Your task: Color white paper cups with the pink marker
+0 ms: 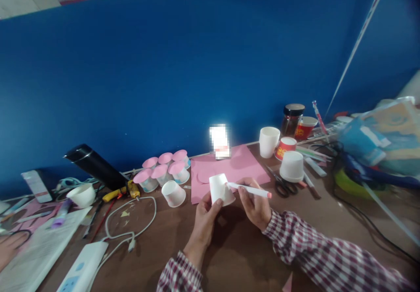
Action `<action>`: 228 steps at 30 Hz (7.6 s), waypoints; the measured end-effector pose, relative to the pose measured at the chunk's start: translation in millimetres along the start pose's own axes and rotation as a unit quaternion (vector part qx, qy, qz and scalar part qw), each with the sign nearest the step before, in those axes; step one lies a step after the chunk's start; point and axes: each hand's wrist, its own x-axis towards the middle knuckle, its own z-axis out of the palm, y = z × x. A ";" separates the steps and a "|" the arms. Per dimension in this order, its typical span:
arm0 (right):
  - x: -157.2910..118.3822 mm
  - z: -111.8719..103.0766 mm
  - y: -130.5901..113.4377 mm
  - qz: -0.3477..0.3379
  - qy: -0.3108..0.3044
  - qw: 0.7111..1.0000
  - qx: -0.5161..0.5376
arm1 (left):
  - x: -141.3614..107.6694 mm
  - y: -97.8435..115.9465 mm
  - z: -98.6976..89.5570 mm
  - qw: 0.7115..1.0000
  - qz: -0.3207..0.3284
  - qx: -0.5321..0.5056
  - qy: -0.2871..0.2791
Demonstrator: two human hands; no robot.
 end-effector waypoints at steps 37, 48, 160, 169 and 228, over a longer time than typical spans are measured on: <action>-5.1 1.5 -12.7 -0.094 -0.016 0.993 -0.067 | 3.7 7.9 6.1 0.999 0.008 -0.033 0.008; -7.2 3.8 -9.8 -0.129 -0.029 0.989 -0.064 | 2.8 6.6 5.9 0.999 0.014 -0.029 0.000; -3.4 0.9 -5.2 -0.063 -0.013 0.994 -0.085 | 3.4 -0.7 -1.0 0.999 0.019 0.017 0.026; -3.6 1.2 -4.0 -0.063 -0.014 0.995 -0.072 | 3.7 -1.1 -0.7 0.999 0.017 0.019 0.023; -3.9 2.3 -12.1 -0.059 -0.020 0.996 -0.059 | 4.9 -0.4 2.7 0.999 -0.015 -0.008 0.038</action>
